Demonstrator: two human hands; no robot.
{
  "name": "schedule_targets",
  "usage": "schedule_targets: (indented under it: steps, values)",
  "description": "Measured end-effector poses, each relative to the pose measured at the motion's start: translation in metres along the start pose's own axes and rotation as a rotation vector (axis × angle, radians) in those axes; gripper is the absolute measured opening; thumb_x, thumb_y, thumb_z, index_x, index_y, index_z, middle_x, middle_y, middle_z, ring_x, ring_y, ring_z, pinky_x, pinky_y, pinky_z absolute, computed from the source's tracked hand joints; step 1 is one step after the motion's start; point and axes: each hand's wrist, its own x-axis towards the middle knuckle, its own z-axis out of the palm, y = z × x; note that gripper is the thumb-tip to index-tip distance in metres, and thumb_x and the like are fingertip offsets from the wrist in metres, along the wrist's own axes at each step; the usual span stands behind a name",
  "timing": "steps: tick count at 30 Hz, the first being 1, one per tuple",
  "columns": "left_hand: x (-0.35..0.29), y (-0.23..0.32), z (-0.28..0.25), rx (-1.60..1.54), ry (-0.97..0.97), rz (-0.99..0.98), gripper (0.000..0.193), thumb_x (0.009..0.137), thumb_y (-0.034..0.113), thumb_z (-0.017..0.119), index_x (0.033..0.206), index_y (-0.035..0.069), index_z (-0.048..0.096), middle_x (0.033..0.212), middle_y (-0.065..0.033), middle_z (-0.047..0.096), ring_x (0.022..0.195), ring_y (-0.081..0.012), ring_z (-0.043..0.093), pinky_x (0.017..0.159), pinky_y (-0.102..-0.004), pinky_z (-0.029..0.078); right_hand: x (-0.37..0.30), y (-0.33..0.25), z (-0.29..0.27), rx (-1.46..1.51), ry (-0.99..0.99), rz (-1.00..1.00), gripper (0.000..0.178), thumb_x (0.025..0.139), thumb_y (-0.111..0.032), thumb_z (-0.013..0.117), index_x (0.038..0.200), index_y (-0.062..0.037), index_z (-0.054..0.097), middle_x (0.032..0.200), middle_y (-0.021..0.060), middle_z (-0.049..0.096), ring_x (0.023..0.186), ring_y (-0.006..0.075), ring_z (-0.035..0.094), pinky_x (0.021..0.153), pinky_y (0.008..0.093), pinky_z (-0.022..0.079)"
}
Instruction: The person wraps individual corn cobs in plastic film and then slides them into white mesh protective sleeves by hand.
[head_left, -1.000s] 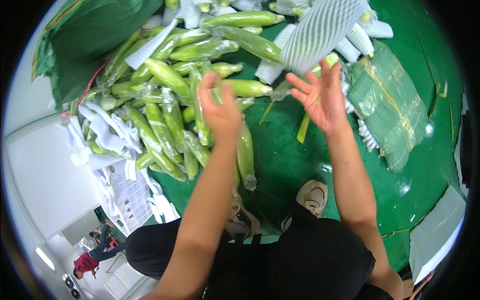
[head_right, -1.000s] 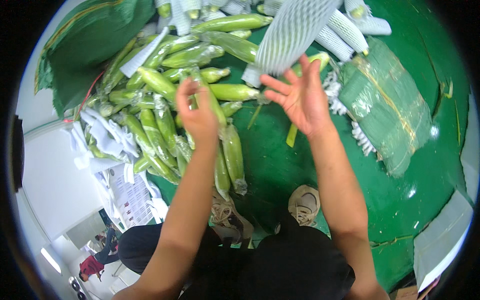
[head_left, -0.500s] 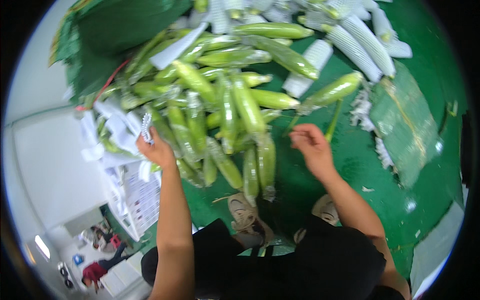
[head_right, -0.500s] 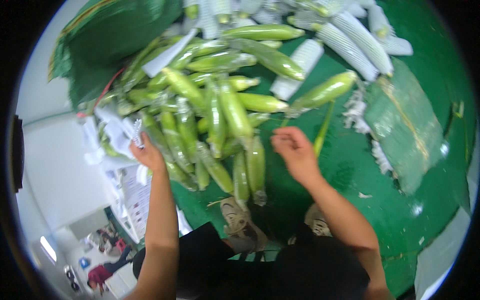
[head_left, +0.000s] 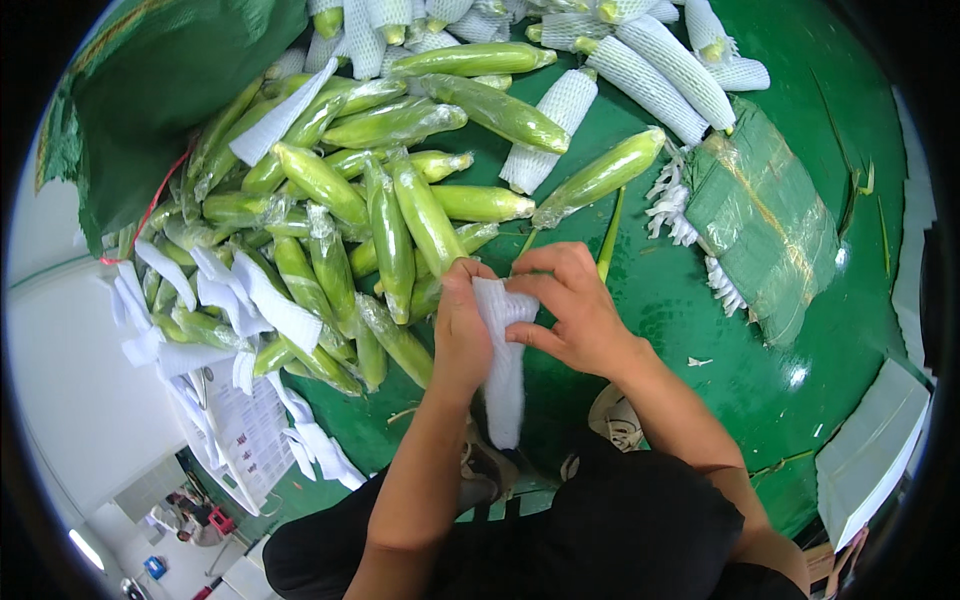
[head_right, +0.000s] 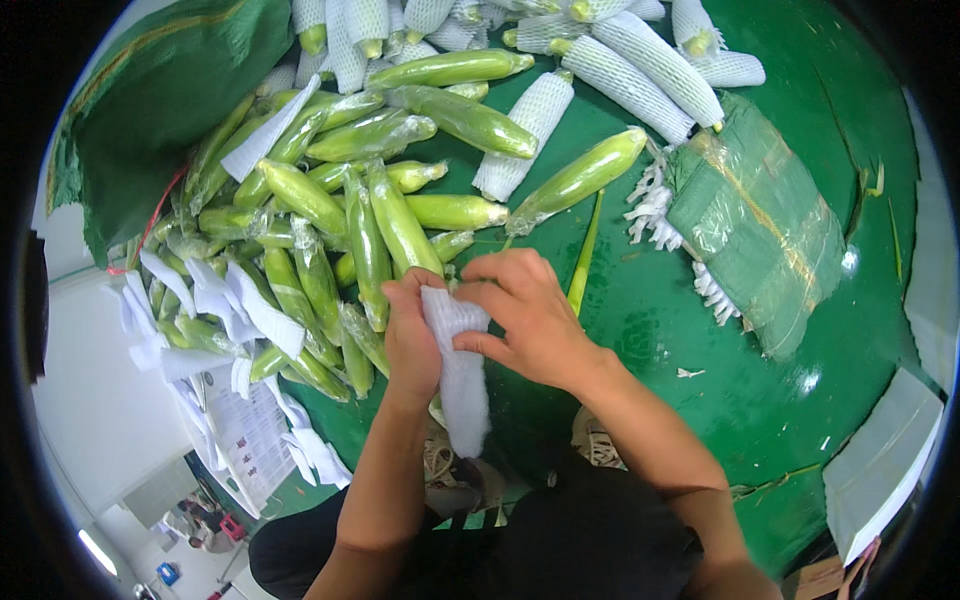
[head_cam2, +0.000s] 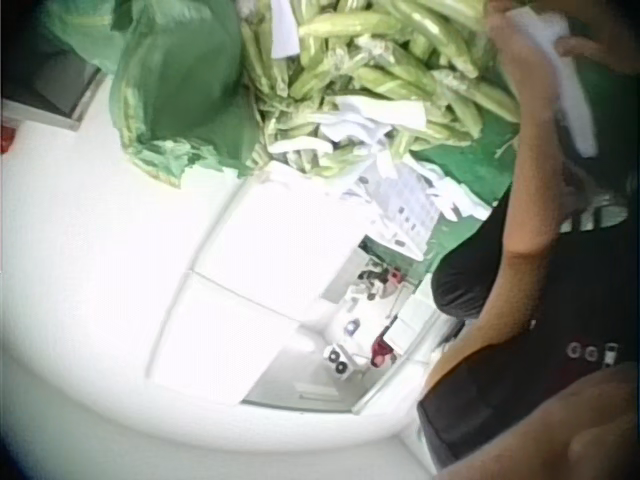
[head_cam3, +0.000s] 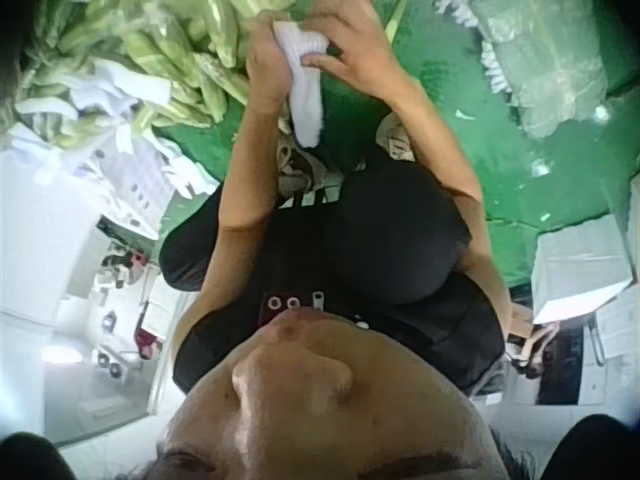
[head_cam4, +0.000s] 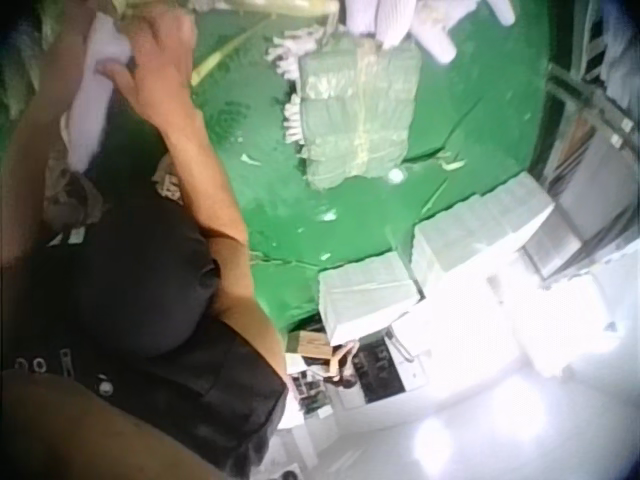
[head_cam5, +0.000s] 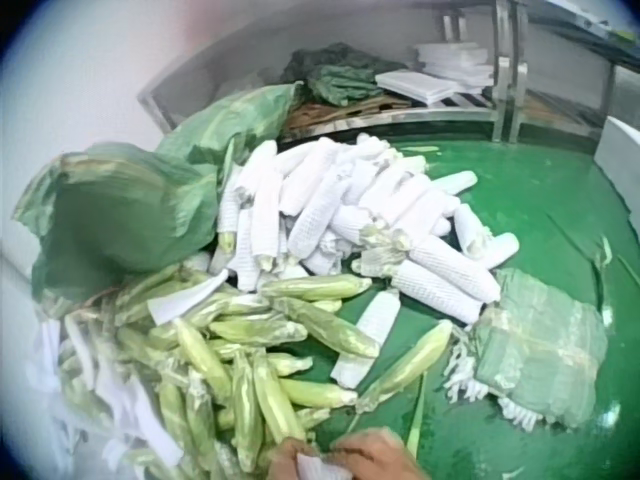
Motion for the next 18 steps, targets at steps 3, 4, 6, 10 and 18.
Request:
schedule_targets:
  steps: [3,4,6,10,18]
  values:
    - [0.018,0.002,0.000,0.199,0.015,0.035,0.048,0.108,0.047,0.030,0.096,0.007,0.055,0.087,-0.0009,0.054,0.081,-0.0094,0.049,0.072,-0.0263,0.042,-0.008,0.013,0.004,-0.212,-0.034,-0.081,0.050,0.073,-0.022,0.084,0.115,-0.0072,0.060,0.108,0.0111,0.059,0.097,0.0334,0.056,0.092,0.0470,0.044]
    - [0.031,0.006,-0.003,0.272,-0.016,0.062,0.047,0.108,0.047,0.032,0.096,0.008,0.056,0.087,0.0005,0.054,0.080,-0.0078,0.049,0.072,-0.0245,0.041,-0.007,0.014,0.006,-0.063,-0.036,0.054,0.054,0.073,-0.021,0.084,0.118,-0.0073,0.058,0.110,0.0118,0.058,0.099,0.0341,0.056,0.092,0.0466,0.045]
    - [0.057,0.013,0.002,0.292,-0.176,-0.084,0.041,0.106,0.041,0.042,0.098,0.005,0.058,0.083,-0.0010,0.055,0.077,-0.0105,0.050,0.070,-0.0283,0.043,-0.005,0.013,0.010,0.246,-0.044,0.326,0.060,0.072,-0.019,0.084,0.124,-0.0077,0.054,0.113,0.0132,0.057,0.101,0.0354,0.055,0.093,0.0459,0.045]
    - [0.060,0.019,0.020,0.528,-0.375,-0.014,0.057,0.105,0.051,0.040,0.104,-0.002,0.061,0.090,-0.0133,0.065,0.084,-0.0235,0.060,0.078,-0.0375,0.047,-0.008,0.021,0.006,-0.005,0.126,0.164,0.072,0.070,-0.020,0.085,0.132,-0.0080,0.049,0.126,0.0159,0.049,0.110,0.0379,0.052,0.098,0.0451,0.044]
    - [0.068,0.006,0.011,0.501,-0.390,-0.078,0.058,0.106,0.051,0.033,0.100,0.000,0.060,0.090,-0.0135,0.062,0.087,-0.0234,0.058,0.083,-0.0357,0.046,-0.025,0.022,0.015,0.181,0.198,0.447,0.061,0.072,-0.020,0.088,0.119,-0.0066,0.053,0.101,0.0077,0.065,0.095,0.0290,0.063,0.088,0.0405,0.050]
